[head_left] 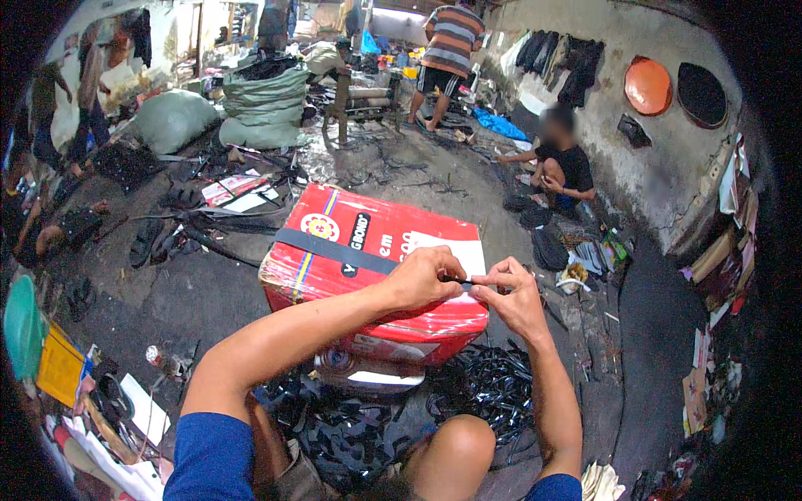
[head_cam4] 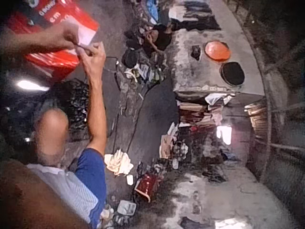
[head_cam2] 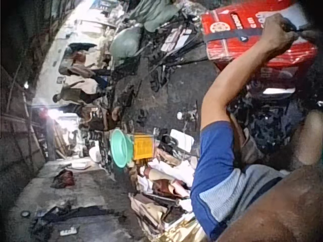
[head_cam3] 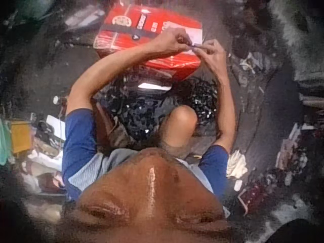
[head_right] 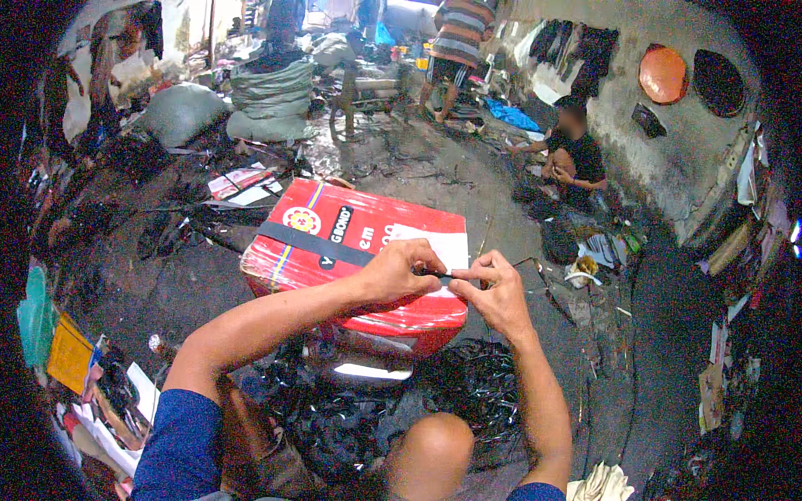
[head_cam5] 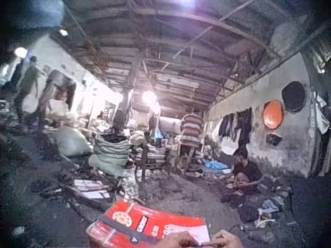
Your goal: The person sits on the floor and repeatedly cuts black straps from a red cardboard box using a small blade. The cut strap pieces are dropped onto a pile on the floor.
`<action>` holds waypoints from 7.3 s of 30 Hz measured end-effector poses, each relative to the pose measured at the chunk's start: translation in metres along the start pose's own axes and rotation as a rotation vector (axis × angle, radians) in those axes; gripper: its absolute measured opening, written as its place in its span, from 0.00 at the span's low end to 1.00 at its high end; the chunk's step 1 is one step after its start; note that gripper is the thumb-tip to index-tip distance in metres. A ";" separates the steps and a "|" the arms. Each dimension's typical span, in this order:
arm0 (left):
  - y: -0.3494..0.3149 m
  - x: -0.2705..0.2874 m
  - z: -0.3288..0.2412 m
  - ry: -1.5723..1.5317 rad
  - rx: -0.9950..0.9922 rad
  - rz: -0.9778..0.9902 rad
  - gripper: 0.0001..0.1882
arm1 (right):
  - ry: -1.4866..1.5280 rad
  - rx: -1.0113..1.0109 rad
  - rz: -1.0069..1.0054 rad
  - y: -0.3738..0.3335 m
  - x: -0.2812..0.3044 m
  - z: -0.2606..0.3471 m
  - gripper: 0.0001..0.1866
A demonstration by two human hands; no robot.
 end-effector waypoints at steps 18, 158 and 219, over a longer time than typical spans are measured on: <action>0.017 -0.013 0.013 0.126 0.089 -0.002 0.07 | 0.701 -0.510 -0.129 -0.004 -0.043 -0.048 0.19; -0.130 0.152 -0.070 -0.333 0.760 0.455 0.12 | 0.162 -0.100 0.343 0.008 0.086 0.076 0.10; -0.001 0.004 -0.013 0.086 -0.029 -0.065 0.12 | -0.316 0.223 0.003 0.005 -0.011 0.028 0.12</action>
Point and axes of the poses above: each hand's wrist, its own y-axis towards the middle knuckle, its own x-axis out of the back of the hand, z = x × y, the point moved 3 cm from there along y, towards the middle knuckle, and after that the axes turned 11 degrees about -z, right-handed, at the moved point
